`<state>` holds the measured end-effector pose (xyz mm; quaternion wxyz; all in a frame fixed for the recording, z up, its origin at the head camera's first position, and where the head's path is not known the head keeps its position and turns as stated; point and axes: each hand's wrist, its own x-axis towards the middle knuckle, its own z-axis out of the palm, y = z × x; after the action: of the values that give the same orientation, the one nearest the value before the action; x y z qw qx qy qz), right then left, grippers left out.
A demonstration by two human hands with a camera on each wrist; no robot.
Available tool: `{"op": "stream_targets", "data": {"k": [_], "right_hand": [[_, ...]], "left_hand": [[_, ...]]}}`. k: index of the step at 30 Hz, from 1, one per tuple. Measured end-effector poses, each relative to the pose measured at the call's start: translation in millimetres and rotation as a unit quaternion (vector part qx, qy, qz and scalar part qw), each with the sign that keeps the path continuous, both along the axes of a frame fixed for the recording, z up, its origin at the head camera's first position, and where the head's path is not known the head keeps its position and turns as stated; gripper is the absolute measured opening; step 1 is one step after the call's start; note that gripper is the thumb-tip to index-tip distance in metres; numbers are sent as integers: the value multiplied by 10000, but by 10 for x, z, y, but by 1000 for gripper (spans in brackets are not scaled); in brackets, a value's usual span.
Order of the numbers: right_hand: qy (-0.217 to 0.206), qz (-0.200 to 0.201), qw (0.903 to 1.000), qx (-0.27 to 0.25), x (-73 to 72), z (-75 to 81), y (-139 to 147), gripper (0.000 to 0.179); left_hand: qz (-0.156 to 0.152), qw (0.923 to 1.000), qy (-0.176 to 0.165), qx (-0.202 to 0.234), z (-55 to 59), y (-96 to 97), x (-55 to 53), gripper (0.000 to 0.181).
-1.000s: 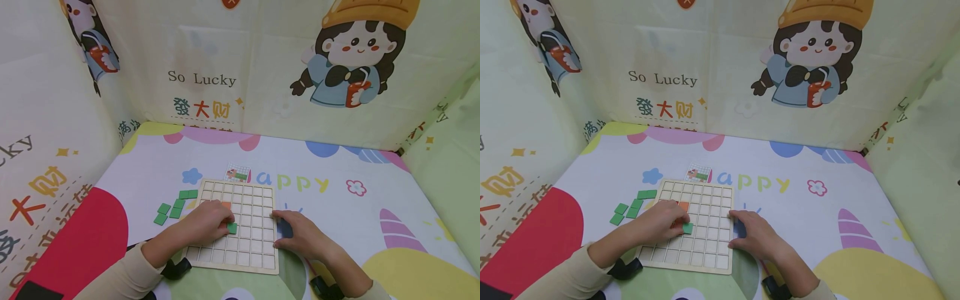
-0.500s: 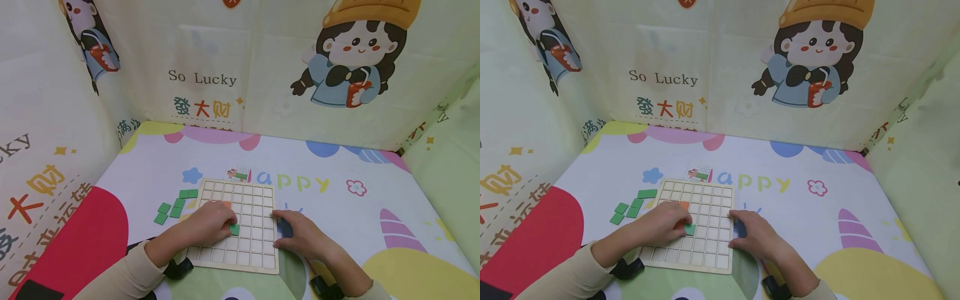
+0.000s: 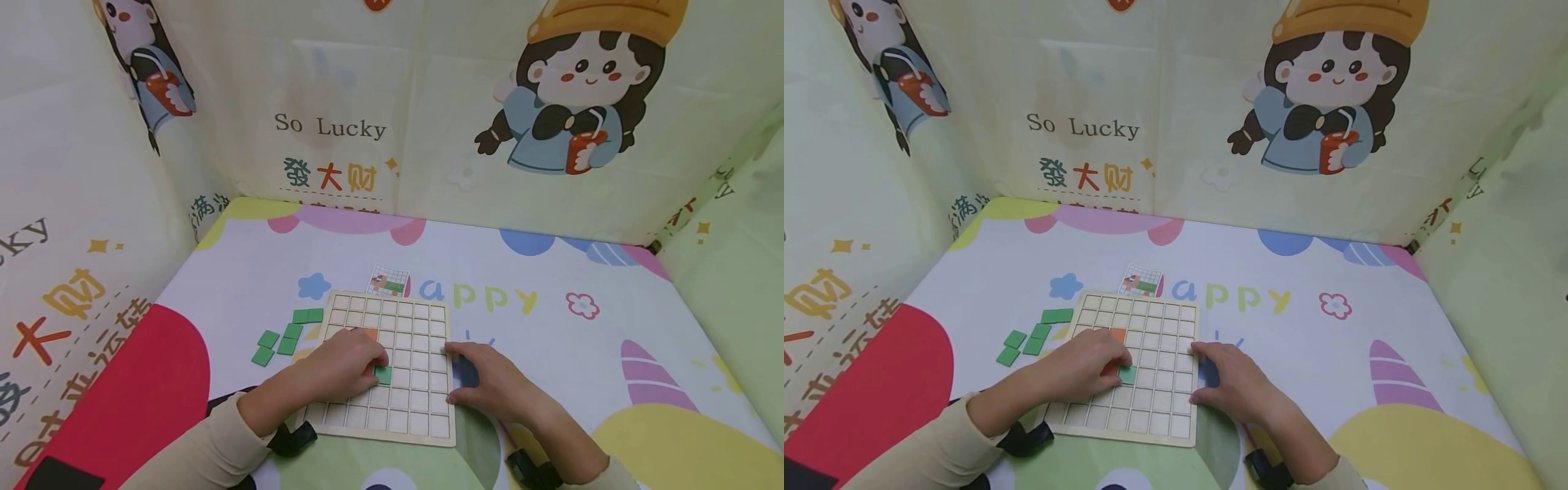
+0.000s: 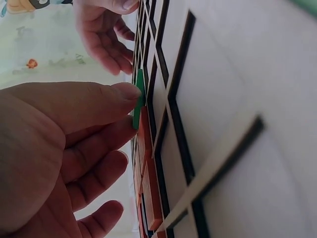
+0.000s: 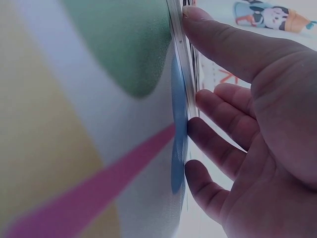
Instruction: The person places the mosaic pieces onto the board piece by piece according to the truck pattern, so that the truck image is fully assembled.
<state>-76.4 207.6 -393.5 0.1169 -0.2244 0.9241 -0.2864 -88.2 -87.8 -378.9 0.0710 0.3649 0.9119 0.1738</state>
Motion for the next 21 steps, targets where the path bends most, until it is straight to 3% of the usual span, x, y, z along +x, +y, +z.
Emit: {"op": "stream_targets", "data": {"k": [7,15,21], "right_hand": [[-79,-88,9999,51,-6,2,-10,72],[-118,-116,9999,30,-4,11,-15,72],[-125,-68,9999,57,-2,6,-8,72]], "left_hand": [[147,9994,-138,272,21,-28,-6,14],[611,9965,-350,441,98,-212,-51,7],[1078,9920,-460,477,181,-391,-96,17]]}}
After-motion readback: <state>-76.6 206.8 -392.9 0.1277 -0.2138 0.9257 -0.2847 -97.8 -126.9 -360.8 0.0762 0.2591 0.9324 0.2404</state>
